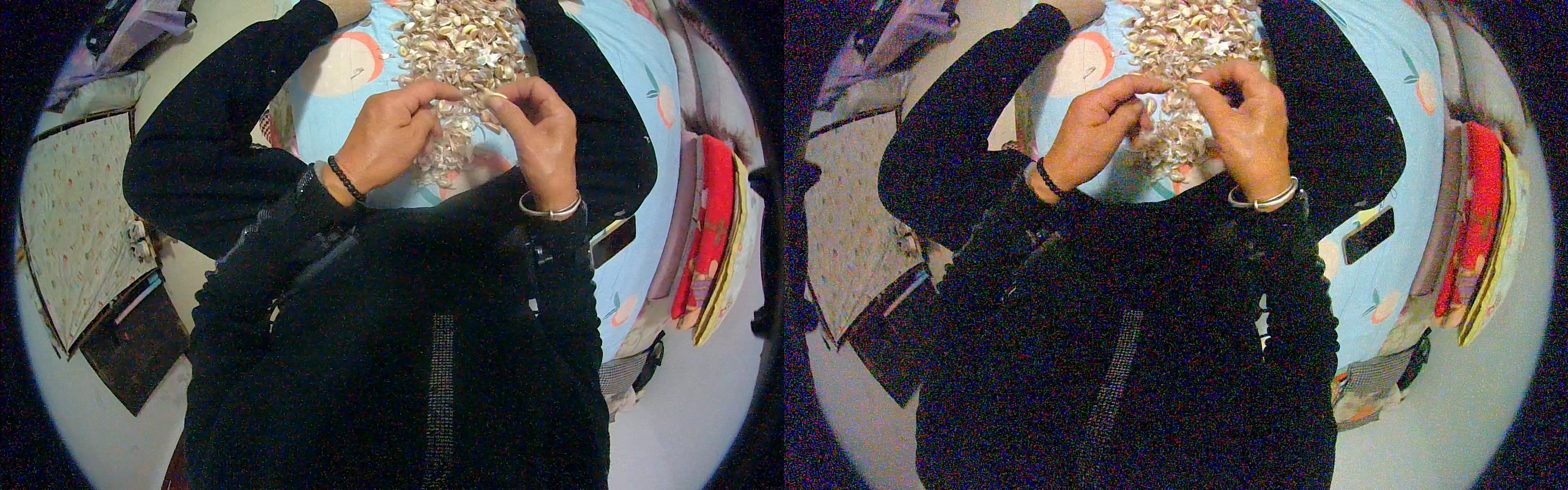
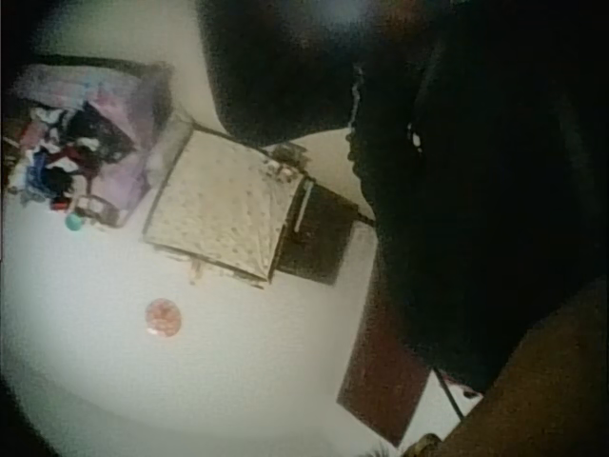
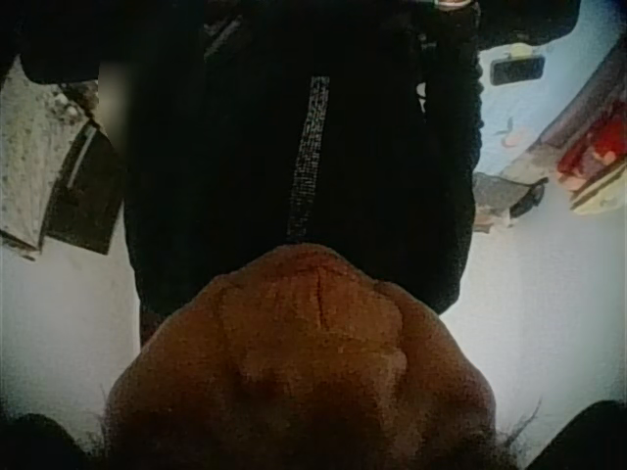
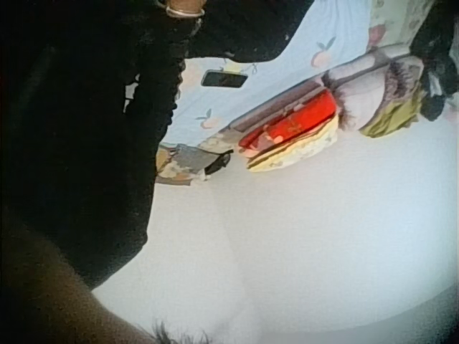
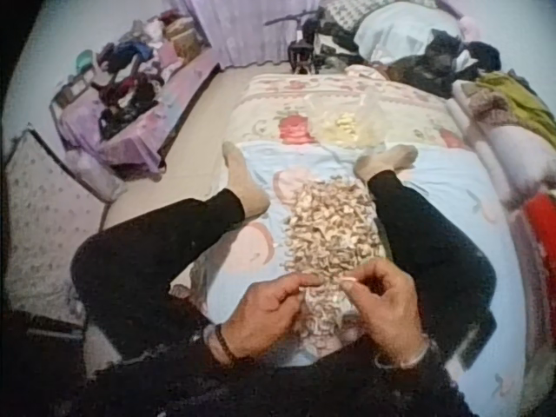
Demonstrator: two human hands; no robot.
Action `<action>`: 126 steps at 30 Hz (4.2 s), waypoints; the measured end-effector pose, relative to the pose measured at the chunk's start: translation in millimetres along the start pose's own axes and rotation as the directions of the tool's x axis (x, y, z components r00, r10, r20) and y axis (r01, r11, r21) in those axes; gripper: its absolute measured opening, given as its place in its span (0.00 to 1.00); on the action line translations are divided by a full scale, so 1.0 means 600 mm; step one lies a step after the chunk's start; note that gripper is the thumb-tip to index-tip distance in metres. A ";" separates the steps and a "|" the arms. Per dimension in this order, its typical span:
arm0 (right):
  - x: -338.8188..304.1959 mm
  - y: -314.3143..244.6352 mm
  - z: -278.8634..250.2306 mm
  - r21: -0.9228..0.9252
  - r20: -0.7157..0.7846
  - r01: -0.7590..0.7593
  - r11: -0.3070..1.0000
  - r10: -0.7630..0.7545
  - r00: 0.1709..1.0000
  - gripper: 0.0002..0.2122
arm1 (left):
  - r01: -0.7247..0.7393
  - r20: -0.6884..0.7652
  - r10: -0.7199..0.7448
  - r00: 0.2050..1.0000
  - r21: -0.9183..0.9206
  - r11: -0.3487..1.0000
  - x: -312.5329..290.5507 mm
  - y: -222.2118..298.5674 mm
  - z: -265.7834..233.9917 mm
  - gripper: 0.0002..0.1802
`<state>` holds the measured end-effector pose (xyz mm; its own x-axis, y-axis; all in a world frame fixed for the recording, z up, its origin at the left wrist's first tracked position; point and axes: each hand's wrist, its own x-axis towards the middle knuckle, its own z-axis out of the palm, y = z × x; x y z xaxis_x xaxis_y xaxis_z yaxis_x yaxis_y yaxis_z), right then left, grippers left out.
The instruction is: The person sits cross-legged and peels garlic cloves by hand, separating the skins and placing the peeled cloves into a small pile on the bedsheet. The task continues repeatedly with new cloves taken from a larger pile.
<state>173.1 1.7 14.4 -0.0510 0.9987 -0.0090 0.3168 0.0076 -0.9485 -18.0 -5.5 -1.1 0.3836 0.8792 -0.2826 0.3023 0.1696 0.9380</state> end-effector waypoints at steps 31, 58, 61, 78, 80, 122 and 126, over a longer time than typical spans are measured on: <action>0.088 0.166 -0.004 -0.869 0.085 -0.080 0.489 0.307 0.948 0.10 | 0.235 0.039 -0.421 0.906 -0.874 0.425 0.042 -0.081 -0.036 0.14; 0.038 -0.016 0.030 -0.047 0.364 -0.129 0.991 0.137 0.921 0.04 | 0.373 0.374 -0.014 0.927 -0.926 -0.060 0.030 -0.058 -0.009 0.08; 0.035 -0.026 0.034 -0.143 0.326 0.143 0.979 -0.089 0.941 0.04 | 0.394 0.399 -0.016 0.917 -0.909 -0.138 0.027 -0.053 -0.009 0.09; 0.023 -0.046 0.022 -0.239 0.379 0.518 0.821 -0.412 0.829 0.05 | 0.478 0.470 0.098 0.877 -0.834 -0.274 0.010 -0.029 -0.008 0.09; 0.021 -0.046 0.024 -0.274 0.371 0.570 0.775 -0.461 0.806 0.06 | 0.489 0.480 0.102 0.871 -0.830 -0.268 0.010 -0.027 -0.009 0.09; -0.019 -0.034 -0.006 -0.221 0.282 0.191 0.956 -0.125 0.951 0.04 | 0.191 0.230 -0.054 0.972 -0.632 0.751 0.002 0.014 -0.005 0.11; -0.022 -0.029 0.006 -0.349 0.259 0.304 0.886 -0.220 0.941 0.03 | 0.186 0.217 -0.061 0.974 -0.620 0.762 0.000 0.012 -0.004 0.12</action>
<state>164.6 -11.6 29.9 -0.3628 0.9243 0.1184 0.5961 0.3279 -0.7329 -17.8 -3.3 6.3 0.5451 0.7494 -0.3758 -0.2394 0.5688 0.7869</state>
